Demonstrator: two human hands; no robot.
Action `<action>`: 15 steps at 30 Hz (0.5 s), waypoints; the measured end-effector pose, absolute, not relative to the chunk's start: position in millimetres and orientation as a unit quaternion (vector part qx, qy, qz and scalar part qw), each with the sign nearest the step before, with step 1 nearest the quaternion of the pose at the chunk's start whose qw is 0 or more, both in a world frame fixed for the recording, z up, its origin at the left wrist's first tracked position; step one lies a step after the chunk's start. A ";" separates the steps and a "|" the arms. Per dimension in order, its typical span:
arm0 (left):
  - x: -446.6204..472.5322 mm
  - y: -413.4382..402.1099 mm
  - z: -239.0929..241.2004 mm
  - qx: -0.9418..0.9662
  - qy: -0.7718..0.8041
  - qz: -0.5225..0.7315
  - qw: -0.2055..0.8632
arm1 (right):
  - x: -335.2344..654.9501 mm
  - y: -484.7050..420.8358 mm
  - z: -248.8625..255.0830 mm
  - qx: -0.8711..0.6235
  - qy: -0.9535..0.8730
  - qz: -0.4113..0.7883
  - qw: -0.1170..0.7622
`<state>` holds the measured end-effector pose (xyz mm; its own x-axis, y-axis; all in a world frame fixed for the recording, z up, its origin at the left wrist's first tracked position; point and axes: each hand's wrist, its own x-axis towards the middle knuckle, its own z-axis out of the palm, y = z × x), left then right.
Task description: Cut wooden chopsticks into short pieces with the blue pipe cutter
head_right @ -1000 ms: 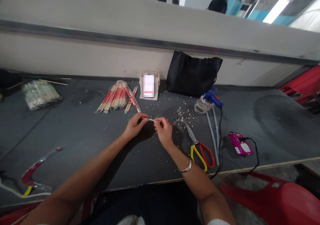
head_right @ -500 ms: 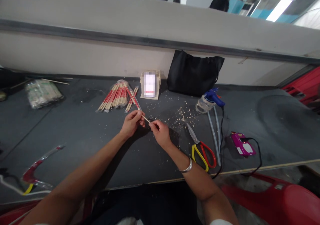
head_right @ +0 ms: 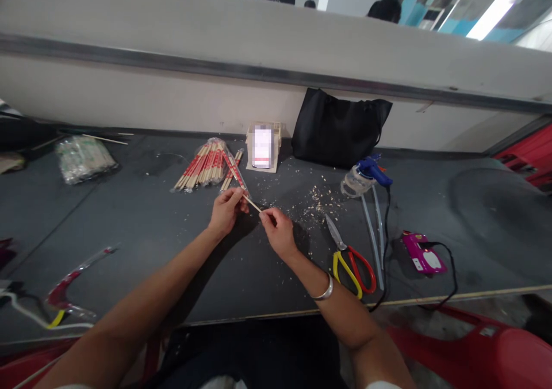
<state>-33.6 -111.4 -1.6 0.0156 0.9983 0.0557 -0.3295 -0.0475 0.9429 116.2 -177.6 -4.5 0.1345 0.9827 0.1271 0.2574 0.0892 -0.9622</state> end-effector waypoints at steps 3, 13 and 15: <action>-38.3 -106.9 -3.0 0.441 0.429 0.599 0.513 | 118.0 -178.1 -1.3 -0.572 -0.536 0.351 0.513; -49.2 -75.3 -6.0 0.590 0.612 0.467 0.245 | 116.1 -176.3 -1.5 -0.569 -0.516 0.372 0.522; -42.1 -69.6 3.6 0.632 0.650 0.372 0.198 | 115.2 -176.6 -1.0 -0.564 -0.525 0.375 0.515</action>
